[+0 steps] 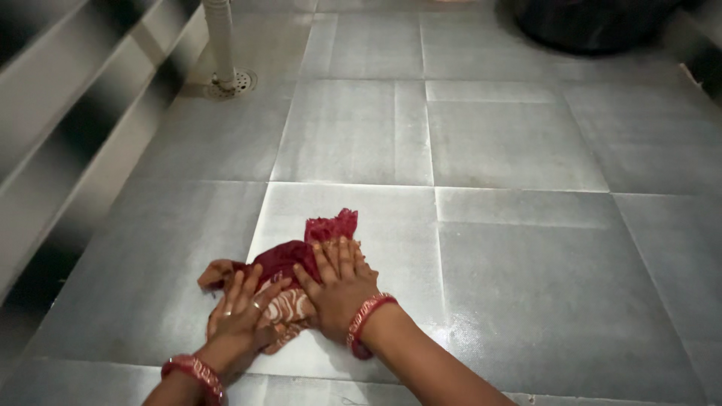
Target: The person scrubs a tiled floor by hand using a piece of cloth soaked in soapy water from a small red bucket.
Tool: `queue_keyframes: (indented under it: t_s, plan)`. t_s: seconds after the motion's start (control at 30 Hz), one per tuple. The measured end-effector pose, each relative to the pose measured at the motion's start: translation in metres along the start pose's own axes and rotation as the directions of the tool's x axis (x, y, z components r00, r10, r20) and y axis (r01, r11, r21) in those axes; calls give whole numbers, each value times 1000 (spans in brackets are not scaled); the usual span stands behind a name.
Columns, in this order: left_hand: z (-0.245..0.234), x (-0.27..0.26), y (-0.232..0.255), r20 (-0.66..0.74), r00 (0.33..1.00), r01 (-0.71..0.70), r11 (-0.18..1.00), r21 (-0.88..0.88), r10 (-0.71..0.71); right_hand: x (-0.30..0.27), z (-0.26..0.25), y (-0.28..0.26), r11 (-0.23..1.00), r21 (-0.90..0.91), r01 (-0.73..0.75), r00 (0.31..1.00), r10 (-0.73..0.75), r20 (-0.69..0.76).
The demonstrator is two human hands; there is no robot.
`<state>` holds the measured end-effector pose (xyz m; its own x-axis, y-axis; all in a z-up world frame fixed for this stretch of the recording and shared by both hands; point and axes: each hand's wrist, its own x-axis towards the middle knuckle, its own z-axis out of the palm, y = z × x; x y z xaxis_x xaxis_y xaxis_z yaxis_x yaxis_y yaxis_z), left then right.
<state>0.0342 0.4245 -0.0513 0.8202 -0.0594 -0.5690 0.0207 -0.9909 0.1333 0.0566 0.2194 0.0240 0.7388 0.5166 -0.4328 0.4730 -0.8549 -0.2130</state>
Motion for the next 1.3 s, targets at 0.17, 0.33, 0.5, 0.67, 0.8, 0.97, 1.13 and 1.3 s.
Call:
queue_keyframes:
  t_s: [0.17, 0.33, 0.5, 0.67, 0.8, 0.97, 1.13, 1.3]
  plan:
    - [4, -6, -11, -118, 989, -113, 980, -165, 94, 6, 8, 1, 999, -42, 26, 999, -25, 20]
    - [-17, 39, -14, -46, 999, 4, 999, 36, -2, 40, -1, 17, 998, -54, 42, 997, -46, -63]
    - [-41, 110, -23, -218, 970, -147, 975, -165, 110, 89, -27, 56, 990, -128, 51, 998, -56, -39]
    - [-80, 185, 31, -290, 917, -309, 948, -77, 275, 126, -36, 142, 997, -70, -32, 993, 23, -114]
    - [-99, 205, 128, -223, 943, -268, 961, -65, 248, 112, -30, 227, 990, -64, -126, 976, 112, -188]
    - [-87, 163, 222, -167, 902, -396, 917, 48, 399, 30, -6, 282, 970, -9, -243, 955, 237, -176]
    - [-50, 84, 250, -127, 873, -481, 875, -53, 472, -57, 27, 262, 955, -108, -278, 949, 256, -183]
    - [-10, 16, 262, -126, 860, -510, 842, -176, 494, -125, 6, 213, 926, -133, -353, 904, 374, 206]
